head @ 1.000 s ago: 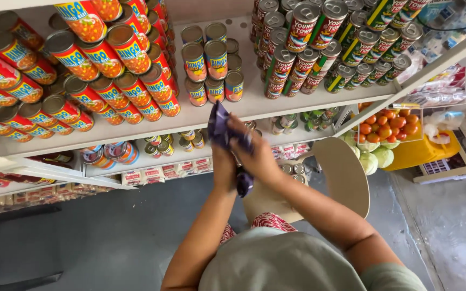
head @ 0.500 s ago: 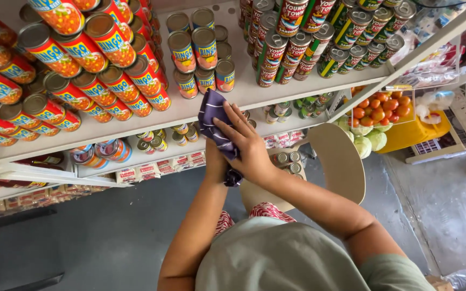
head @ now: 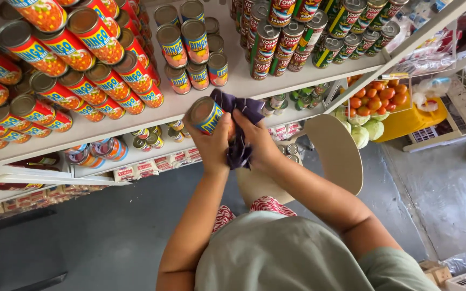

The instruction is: The recorder is wiping individual canned goods with a purple cloth and organizing them on a store shelf.

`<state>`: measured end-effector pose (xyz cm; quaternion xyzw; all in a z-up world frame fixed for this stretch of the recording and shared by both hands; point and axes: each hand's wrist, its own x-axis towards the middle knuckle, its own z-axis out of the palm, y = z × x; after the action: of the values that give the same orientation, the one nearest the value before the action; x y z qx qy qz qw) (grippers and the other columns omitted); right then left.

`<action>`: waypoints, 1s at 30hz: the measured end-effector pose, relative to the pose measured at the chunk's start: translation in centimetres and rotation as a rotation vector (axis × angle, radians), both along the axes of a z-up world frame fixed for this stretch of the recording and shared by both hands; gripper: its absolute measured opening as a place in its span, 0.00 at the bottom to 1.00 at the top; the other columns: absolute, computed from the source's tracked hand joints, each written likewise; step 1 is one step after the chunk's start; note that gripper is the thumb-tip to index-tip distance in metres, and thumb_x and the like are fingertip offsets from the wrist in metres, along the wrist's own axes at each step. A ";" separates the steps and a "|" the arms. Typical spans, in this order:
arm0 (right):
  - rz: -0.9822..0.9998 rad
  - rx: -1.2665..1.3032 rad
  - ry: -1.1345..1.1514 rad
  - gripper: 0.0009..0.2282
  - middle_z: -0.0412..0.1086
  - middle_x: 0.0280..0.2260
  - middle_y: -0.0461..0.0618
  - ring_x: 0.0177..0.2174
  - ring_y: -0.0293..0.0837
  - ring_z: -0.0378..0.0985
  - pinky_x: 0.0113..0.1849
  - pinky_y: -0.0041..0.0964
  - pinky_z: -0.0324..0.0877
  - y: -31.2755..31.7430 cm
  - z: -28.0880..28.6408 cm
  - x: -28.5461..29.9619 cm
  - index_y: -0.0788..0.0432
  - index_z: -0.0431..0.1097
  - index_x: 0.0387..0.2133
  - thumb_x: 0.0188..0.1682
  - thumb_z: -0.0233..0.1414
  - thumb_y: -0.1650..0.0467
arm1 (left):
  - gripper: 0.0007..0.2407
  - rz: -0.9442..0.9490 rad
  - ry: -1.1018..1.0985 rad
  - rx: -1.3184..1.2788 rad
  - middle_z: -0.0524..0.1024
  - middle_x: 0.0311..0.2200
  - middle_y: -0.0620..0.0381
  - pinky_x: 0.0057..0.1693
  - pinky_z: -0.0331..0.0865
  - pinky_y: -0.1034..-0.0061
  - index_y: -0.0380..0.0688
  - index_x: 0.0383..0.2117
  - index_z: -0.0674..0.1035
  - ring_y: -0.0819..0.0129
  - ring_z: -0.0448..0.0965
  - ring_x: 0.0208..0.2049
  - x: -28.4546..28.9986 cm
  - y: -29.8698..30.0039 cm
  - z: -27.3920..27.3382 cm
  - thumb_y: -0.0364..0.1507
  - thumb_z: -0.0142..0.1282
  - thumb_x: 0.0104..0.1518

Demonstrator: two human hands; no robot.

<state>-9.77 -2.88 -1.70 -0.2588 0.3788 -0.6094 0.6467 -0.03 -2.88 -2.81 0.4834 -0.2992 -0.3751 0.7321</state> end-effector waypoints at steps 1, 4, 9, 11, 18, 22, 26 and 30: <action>0.083 0.153 0.012 0.11 0.77 0.34 0.60 0.29 0.54 0.83 0.34 0.53 0.81 0.5 0.5 -0.4 0.62 0.72 0.47 0.52 0.56 0.72 | 0.38 0.077 -0.166 -0.100 0.70 0.50 0.49 0.60 0.66 0.66 0.44 0.61 0.61 0.63 0.72 0.51 0.9 -0.7 -1.2 0.28 0.77 0.44; 0.184 0.314 0.088 0.16 0.76 0.37 0.63 0.33 0.59 0.84 0.35 0.60 0.80 0.9 1.7 -2.0 0.64 0.71 0.49 0.47 0.61 0.74 | 0.42 0.133 -0.274 -0.216 0.67 0.52 0.48 0.65 0.61 0.65 0.41 0.62 0.59 0.62 0.69 0.55 1.3 -0.7 -0.4 0.26 0.80 0.42; -0.016 0.289 0.160 0.17 0.76 0.36 0.59 0.34 0.53 0.83 0.37 0.51 0.81 1.3 3.1 -2.7 0.67 0.72 0.48 0.45 0.63 0.74 | 0.41 0.029 -0.192 -0.107 0.70 0.48 0.47 0.60 0.65 0.61 0.41 0.60 0.63 0.63 0.72 0.51 0.3 0.8 3.8 0.29 0.82 0.40; -0.032 0.212 0.277 0.09 0.75 0.29 0.56 0.29 0.50 0.82 0.32 0.48 0.80 3.1 3.4 -2.9 0.65 0.76 0.37 0.45 0.63 0.75 | 0.25 0.055 0.111 -0.061 0.71 0.41 0.57 0.49 0.73 0.73 0.48 0.54 0.69 0.72 0.75 0.44 -0.3 0.9 5.9 0.33 0.71 0.53; -0.161 -0.803 0.999 0.23 0.72 0.42 0.53 0.42 0.54 0.79 0.47 0.43 0.73 2.7 5.4 -4.1 0.57 0.77 0.50 0.37 0.56 0.81 | 0.16 -0.327 0.916 0.290 0.82 0.28 0.52 0.41 0.82 0.69 0.42 0.33 0.78 0.61 0.86 0.30 -0.7 -2.2 1.1 0.43 0.64 0.56; -0.191 -0.867 1.305 0.22 0.71 0.41 0.53 0.38 0.59 0.80 0.39 0.51 0.75 3.3 4.6 -3.9 0.51 0.76 0.49 0.37 0.58 0.78 | 0.20 -0.486 1.119 0.329 0.80 0.26 0.48 0.33 0.80 0.80 0.38 0.29 0.79 0.64 0.83 0.25 -0.3 -2.5 1.2 0.46 0.66 0.53; -0.310 -0.944 1.414 0.14 0.70 0.39 0.46 0.34 0.53 0.79 0.36 0.44 0.74 0.6 4.5 -5.5 0.51 0.76 0.46 0.46 0.58 0.72 | 0.16 -0.459 1.089 0.266 0.69 0.18 0.67 0.36 0.76 0.85 0.50 0.21 0.71 0.77 0.76 0.23 -1.1 -1.4 4.1 0.42 0.55 0.63; -0.106 -0.870 1.458 0.21 0.71 0.37 0.53 0.34 0.59 0.80 0.35 0.53 0.74 3.1 5.8 -4.7 0.56 0.76 0.43 0.32 0.61 0.74 | 0.17 -0.394 1.048 0.293 0.79 0.22 0.55 0.40 0.82 0.71 0.46 0.23 0.76 0.66 0.84 0.26 -0.9 -1.8 5.2 0.46 0.62 0.56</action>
<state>-14.51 0.25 4.15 -0.7943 0.4443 -0.4108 0.0544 -0.90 -4.73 2.35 0.2647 0.0738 -0.7313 0.6242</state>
